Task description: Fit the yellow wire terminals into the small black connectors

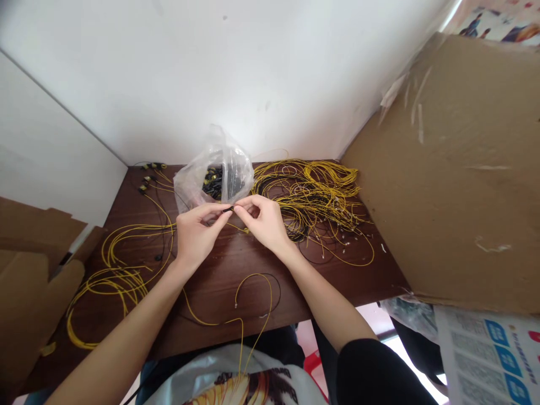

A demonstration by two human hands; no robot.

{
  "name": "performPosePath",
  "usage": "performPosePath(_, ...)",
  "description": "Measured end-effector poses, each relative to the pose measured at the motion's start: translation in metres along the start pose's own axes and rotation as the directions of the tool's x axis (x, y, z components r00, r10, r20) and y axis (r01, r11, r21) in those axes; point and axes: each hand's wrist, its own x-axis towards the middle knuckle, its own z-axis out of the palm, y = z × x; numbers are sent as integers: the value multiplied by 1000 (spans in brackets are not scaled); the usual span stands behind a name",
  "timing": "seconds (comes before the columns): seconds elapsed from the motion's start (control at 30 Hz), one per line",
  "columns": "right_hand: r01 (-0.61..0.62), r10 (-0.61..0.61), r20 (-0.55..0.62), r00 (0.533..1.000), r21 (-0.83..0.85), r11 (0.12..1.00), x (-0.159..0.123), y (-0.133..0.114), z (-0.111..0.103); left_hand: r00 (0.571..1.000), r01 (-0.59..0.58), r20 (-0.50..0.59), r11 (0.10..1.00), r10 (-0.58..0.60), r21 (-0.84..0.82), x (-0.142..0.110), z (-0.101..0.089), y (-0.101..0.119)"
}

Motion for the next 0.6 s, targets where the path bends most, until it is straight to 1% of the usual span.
performPosePath(0.1,-102,101,21,995,74,992,1,1,0,1000,13,0,1000,-13,7,0,0,0)
performPosePath(0.23,-141,134,61,989,122,982,1,0,0,1000,25,-5,1000,-25,10,-1,0,-1)
performPosePath(0.37,-129,122,66,990,105,986,1,0,0,999,36,-1,999,-36,2,-1,0,-1)
performPosePath(0.6,-49,48,25,999,15,999,0,2,0,1000,16,-1,1000,-16,-4,-1,1,1)
